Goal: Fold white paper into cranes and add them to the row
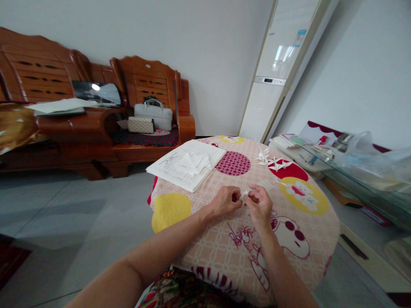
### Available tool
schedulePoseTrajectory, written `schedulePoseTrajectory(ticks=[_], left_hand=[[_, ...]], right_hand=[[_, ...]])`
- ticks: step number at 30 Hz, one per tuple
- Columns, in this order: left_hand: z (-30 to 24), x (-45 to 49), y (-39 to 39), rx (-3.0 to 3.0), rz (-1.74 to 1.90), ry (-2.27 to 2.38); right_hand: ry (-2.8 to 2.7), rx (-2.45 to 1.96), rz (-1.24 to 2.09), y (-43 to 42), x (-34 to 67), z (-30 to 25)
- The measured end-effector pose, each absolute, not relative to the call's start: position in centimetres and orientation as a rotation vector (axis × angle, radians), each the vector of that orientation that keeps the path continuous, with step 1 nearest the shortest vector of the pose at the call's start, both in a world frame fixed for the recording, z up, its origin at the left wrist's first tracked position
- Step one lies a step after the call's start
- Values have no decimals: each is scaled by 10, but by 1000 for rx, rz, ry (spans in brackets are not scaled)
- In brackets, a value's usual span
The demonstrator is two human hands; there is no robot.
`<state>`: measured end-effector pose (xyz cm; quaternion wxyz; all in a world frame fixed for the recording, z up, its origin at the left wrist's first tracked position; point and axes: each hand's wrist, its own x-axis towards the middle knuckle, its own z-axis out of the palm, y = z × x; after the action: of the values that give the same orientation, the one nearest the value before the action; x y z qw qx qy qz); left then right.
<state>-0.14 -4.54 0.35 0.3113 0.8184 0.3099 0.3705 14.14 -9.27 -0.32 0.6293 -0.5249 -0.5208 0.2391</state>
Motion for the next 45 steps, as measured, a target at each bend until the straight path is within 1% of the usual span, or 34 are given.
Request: schedulePoseTrajectory(ticks=[4, 6, 11, 16, 29, 39, 45], left_hand=[[2, 1, -47, 2197, 1010, 816], [2, 1, -46, 2160, 1003, 814], [6, -4, -39, 1756, 952, 709], [6, -6, -33, 1518, 955, 616], [7, -8, -33, 1498, 944, 581], [4, -7, -34, 1563, 913, 549], [9, -8, -37, 1578, 900, 543]], right_hand=[[-1198, -1236, 511, -93, 142, -3], [-1164, -1223, 548, -93, 143, -4], [-1013, -1092, 807, -93, 145, -5], [-1068, -1055, 881, -93, 143, -5], [-1036, -985, 991, -94, 144, -2], [-1058, -1045, 991, -94, 142, -2], [-1079, -1090, 935, -94, 141, 0]])
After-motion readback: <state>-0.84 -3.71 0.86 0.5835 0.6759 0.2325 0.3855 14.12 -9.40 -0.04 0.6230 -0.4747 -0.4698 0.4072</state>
